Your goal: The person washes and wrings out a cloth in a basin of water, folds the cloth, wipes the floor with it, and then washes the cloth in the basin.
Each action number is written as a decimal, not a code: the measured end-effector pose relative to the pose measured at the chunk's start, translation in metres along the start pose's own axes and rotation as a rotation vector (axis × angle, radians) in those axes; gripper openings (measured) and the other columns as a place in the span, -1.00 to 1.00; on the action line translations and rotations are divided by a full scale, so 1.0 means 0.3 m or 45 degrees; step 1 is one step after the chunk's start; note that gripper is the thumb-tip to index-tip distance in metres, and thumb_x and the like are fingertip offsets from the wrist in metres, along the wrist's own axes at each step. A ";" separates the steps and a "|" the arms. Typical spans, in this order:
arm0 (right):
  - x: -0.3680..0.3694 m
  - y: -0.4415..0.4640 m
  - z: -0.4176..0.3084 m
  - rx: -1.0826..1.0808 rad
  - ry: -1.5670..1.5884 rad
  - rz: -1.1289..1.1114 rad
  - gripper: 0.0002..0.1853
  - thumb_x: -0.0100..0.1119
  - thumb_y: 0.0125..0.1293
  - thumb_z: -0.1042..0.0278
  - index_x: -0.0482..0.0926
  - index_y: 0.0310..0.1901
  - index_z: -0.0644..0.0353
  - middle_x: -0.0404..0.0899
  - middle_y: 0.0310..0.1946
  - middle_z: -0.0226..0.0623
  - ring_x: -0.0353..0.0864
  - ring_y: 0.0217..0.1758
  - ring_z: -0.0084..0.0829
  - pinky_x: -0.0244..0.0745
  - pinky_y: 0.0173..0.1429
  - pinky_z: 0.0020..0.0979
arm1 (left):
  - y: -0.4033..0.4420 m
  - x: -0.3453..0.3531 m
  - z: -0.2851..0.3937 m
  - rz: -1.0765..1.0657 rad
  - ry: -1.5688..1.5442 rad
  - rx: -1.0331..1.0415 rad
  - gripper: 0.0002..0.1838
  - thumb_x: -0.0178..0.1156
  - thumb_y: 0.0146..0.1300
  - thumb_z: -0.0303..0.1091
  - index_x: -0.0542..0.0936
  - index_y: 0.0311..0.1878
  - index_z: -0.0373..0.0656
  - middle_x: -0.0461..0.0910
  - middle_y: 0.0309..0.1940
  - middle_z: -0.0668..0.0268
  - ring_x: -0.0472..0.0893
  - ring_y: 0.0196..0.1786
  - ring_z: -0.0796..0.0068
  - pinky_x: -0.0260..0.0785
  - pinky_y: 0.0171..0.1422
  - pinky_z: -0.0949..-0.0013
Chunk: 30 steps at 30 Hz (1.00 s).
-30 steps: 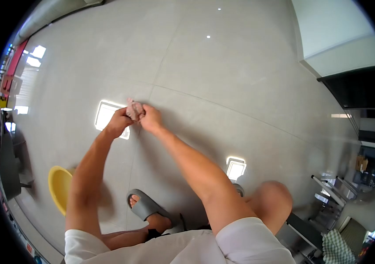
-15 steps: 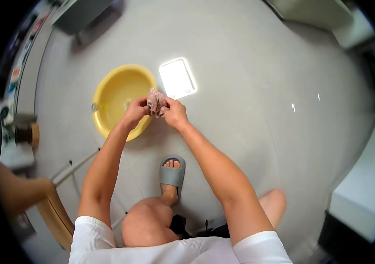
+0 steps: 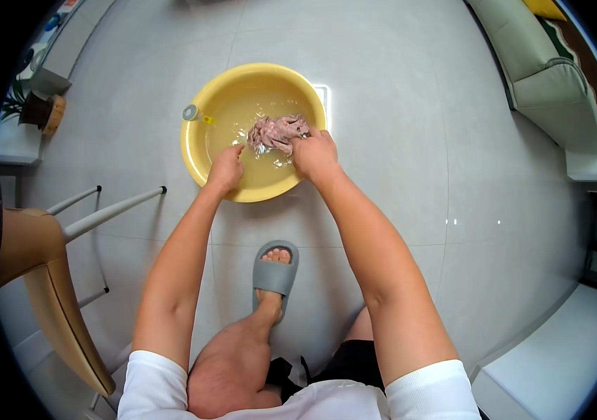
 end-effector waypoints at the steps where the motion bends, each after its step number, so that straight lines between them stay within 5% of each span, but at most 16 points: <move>1: 0.009 -0.008 0.002 -0.002 0.000 -0.014 -0.76 0.26 0.38 0.30 0.82 0.00 0.05 0.88 -0.06 -0.27 0.67 0.32 -0.18 0.54 0.37 -0.17 | -0.009 0.011 0.008 -0.008 -0.005 -0.010 -0.46 0.10 0.28 -0.67 0.70 0.34 -0.29 0.73 0.15 -0.22 0.68 0.26 -0.25 0.48 0.48 -0.08; 13: -0.017 -0.146 0.099 -0.044 -0.156 -0.120 -0.75 0.21 0.38 0.24 0.91 -0.27 -0.01 0.88 -0.24 -0.39 0.66 0.19 -0.27 0.50 0.26 -0.30 | 0.000 0.045 0.246 0.114 -0.012 0.179 -0.50 0.18 0.26 -0.63 0.76 0.26 -0.17 0.73 0.05 -0.10 0.69 0.16 -0.20 0.55 0.36 -0.10; 18: 0.009 -0.298 0.196 -0.041 -0.163 -0.108 -0.72 0.19 0.39 0.22 0.90 -0.32 -0.02 0.87 -0.29 -0.42 0.66 0.15 -0.28 0.49 0.25 -0.30 | 0.009 0.177 0.399 0.019 0.184 0.215 -0.52 0.25 0.34 -0.48 0.78 0.28 0.18 0.66 0.04 0.10 0.66 0.19 0.01 0.60 0.28 0.00; 24: 0.030 -0.484 0.337 0.012 -0.190 -0.092 -0.75 0.21 0.37 0.27 0.89 -0.35 -0.02 0.87 -0.31 -0.40 0.68 0.12 -0.29 0.48 0.23 -0.28 | 0.007 0.396 0.546 -0.148 0.475 0.408 -0.71 0.35 0.38 -0.33 0.80 0.13 0.16 0.64 0.02 0.22 0.65 0.17 0.10 0.61 0.27 0.00; 30: 0.040 -0.628 0.472 0.085 -0.193 -0.132 -0.84 0.29 0.27 0.31 0.85 -0.32 0.01 0.83 -0.39 -0.35 0.71 0.03 -0.25 0.54 0.13 -0.21 | -0.053 0.509 0.629 -0.239 0.132 0.489 -0.79 0.32 0.41 -0.36 0.81 0.05 0.07 0.70 -0.02 0.15 0.68 0.15 0.04 0.61 0.21 -0.02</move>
Point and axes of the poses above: each hand's wrist, its own y-axis towards the middle knuckle, its own x-axis out of the palm, z = x × y, the point moved 8 cm from there along y, towards the middle knuckle
